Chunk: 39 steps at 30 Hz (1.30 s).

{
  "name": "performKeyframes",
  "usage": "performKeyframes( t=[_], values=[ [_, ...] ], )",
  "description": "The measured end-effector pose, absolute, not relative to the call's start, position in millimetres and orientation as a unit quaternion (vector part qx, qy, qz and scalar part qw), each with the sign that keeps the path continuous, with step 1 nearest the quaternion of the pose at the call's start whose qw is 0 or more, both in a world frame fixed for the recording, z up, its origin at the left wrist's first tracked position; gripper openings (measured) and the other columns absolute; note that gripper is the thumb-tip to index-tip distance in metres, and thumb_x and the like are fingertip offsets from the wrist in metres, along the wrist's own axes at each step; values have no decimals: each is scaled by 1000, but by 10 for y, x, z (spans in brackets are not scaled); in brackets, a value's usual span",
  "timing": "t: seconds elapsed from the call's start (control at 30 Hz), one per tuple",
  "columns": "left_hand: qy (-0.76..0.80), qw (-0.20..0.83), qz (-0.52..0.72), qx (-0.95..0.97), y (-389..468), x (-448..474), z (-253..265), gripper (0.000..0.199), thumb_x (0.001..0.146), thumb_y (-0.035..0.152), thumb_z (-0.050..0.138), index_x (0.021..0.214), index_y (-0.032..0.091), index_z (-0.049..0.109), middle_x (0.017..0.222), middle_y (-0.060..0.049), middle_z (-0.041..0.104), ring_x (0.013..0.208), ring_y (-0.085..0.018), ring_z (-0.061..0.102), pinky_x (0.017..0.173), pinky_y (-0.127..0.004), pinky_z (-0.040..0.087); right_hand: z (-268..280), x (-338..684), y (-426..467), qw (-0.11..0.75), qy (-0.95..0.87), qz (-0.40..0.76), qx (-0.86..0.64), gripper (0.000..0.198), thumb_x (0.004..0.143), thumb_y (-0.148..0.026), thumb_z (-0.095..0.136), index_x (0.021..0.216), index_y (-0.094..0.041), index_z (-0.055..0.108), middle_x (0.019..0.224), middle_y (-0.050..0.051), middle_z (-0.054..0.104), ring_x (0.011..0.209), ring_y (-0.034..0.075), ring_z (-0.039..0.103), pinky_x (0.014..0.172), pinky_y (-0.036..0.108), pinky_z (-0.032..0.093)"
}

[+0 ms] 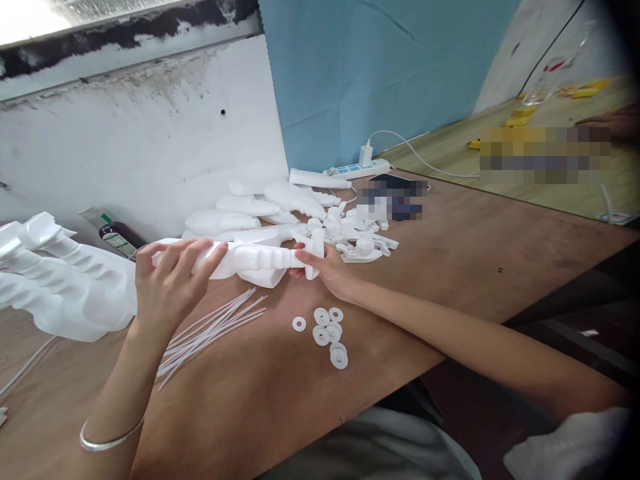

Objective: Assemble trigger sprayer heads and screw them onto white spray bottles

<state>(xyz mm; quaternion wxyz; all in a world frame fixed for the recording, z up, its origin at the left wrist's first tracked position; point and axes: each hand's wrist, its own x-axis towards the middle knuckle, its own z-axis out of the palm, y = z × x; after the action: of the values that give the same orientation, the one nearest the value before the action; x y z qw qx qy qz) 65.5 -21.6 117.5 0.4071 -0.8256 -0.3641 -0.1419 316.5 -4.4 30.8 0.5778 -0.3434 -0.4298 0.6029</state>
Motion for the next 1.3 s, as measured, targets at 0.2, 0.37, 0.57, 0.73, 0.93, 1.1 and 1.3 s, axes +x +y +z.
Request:
performKeyframes(
  t=[0.2, 0.37, 0.57, 0.73, 0.93, 1.1, 1.3],
  values=[
    [-416, 380, -121, -817, -201, 666, 1214, 45, 80, 12, 42, 122, 29, 45, 105, -6, 64, 91, -27, 59, 79, -45, 33, 250, 3177, -33, 556, -500, 599, -286, 49, 55, -30, 79, 97, -19, 55, 81, 0, 64, 76, 16, 63, 72, 32, 52],
    [-417, 355, -134, -826, -194, 665, 1193, 48, 79, 10, 41, 121, 32, 46, 105, -4, 64, 92, -27, 58, 80, -45, 32, 258, 3176, -25, 563, -485, 588, -318, 41, 56, -30, 77, 91, -17, 59, 76, 0, 64, 70, 14, 60, 71, 32, 50],
    [-375, 392, -154, -826, -195, 642, 1185, 52, 79, 8, 42, 124, 34, 41, 106, -3, 64, 89, -25, 60, 79, -44, 32, 281, 3178, -43, 555, -504, 566, -343, 26, 61, -36, 73, 71, -14, 62, 63, 0, 63, 61, 14, 59, 64, 29, 46],
    [-366, 381, -180, -830, -192, 609, 1172, 50, 80, 8, 42, 123, 35, 41, 106, -2, 65, 93, -24, 61, 80, -44, 32, 295, 3204, -55, 544, -521, 543, -371, 24, 64, -37, 70, 62, -15, 61, 61, 1, 63, 60, 14, 59, 62, 28, 45],
    [-332, 377, -229, -834, -135, 533, 1126, 48, 79, 8, 44, 117, 38, 47, 108, 0, 65, 97, -26, 60, 79, -46, 31, 341, 3199, -93, 542, -539, 548, -339, 24, 68, -36, 67, 57, -15, 62, 54, 0, 61, 54, 13, 57, 57, 27, 45],
    [-271, 421, -262, -825, -103, 474, 1072, 48, 80, 8, 48, 118, 36, 46, 106, -1, 66, 94, -25, 62, 77, -44, 30, 330, 3202, -111, 536, -531, 584, -297, 25, 71, -36, 65, 58, -15, 61, 52, 0, 60, 44, 12, 53, 44, 26, 44],
    [-215, 495, -295, -788, 18, 373, 1031, 35, 80, 14, 53, 106, 37, 50, 100, 6, 67, 92, -18, 60, 82, -40, 22, 283, 3177, -108, 502, -494, 656, -271, 33, 66, -46, 68, 71, -15, 59, 54, 2, 64, 45, 13, 57, 37, 21, 44]
  ],
)
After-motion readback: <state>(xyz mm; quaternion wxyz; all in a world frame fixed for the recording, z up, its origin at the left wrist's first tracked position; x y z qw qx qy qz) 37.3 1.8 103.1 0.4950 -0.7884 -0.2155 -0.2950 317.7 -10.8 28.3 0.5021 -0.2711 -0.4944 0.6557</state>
